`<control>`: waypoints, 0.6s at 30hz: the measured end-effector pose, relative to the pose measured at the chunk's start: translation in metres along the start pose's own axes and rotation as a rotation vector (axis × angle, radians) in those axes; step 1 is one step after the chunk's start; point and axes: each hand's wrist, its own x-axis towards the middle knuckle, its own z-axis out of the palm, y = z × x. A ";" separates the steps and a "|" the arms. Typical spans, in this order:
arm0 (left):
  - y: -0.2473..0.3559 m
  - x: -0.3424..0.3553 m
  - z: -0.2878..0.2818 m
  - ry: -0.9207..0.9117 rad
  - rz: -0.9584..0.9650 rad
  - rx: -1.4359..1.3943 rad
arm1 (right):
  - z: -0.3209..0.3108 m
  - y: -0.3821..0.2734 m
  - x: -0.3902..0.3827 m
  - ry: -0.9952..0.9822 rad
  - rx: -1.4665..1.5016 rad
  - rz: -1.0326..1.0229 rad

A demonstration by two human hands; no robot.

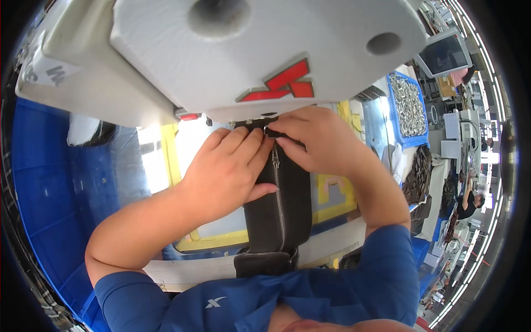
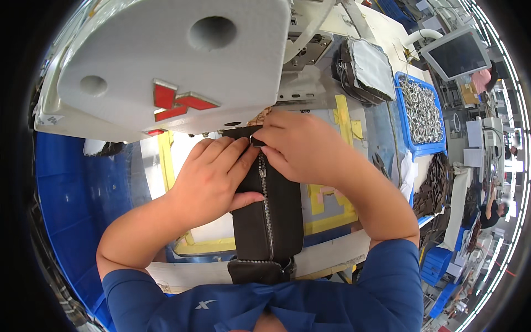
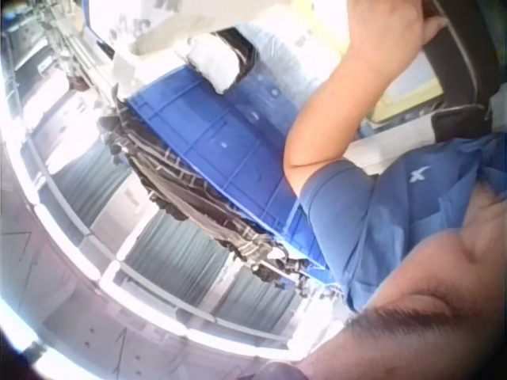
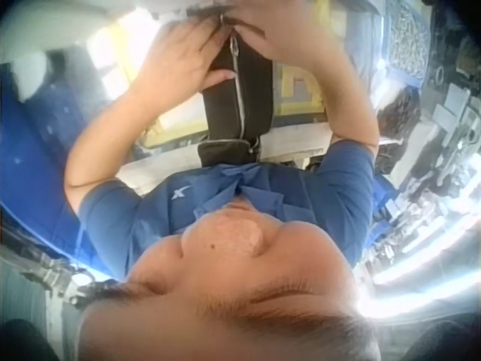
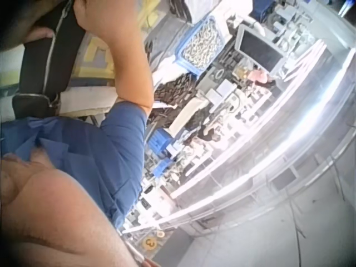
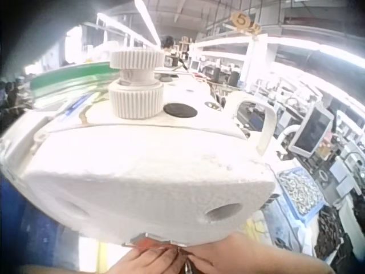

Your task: The person operates an industrial sewing machine to stitch a zipper onto a black fabric pouch. They repeatedly align the zipper tape, guide the pouch under the needle, and sew along the edge. The person also handles a plaid fabric piece and a white lining, attaching them to the pouch during the process.

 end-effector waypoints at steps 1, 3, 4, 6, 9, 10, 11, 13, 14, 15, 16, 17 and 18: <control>0.001 0.000 -0.001 -0.015 -0.002 0.000 | 0.000 0.000 -0.001 -0.003 -0.028 -0.010; 0.002 0.000 -0.001 -0.045 -0.002 0.005 | -0.001 0.000 -0.002 -0.041 -0.055 0.031; 0.004 0.001 -0.001 -0.061 0.001 0.009 | -0.002 0.001 -0.003 -0.059 -0.070 0.052; 0.006 0.002 -0.002 -0.078 0.002 0.023 | 0.001 0.000 0.003 -0.011 -0.057 0.130; 0.007 0.003 -0.003 -0.079 -0.009 0.045 | 0.003 -0.001 0.013 0.014 -0.022 0.200; 0.007 0.003 -0.003 -0.077 -0.018 0.048 | 0.002 -0.001 0.016 -0.011 -0.011 0.231; 0.006 0.004 -0.003 -0.075 -0.026 0.050 | 0.001 -0.001 0.019 -0.035 -0.003 0.263; 0.005 0.006 -0.004 -0.079 -0.041 0.024 | -0.005 -0.005 0.026 -0.117 0.006 0.353; 0.004 0.006 -0.005 -0.081 -0.048 0.011 | -0.008 -0.008 0.030 -0.150 0.007 0.395; 0.003 0.007 -0.005 -0.070 -0.049 0.000 | -0.010 -0.011 0.033 -0.169 0.006 0.432; 0.002 0.008 -0.005 -0.059 -0.050 -0.012 | -0.009 -0.010 0.031 -0.149 -0.003 0.425; 0.002 0.008 -0.005 -0.048 -0.050 -0.024 | -0.007 -0.010 0.029 -0.131 -0.010 0.420; 0.001 0.009 -0.006 -0.049 -0.052 -0.032 | 0.000 -0.006 0.019 -0.071 -0.032 0.374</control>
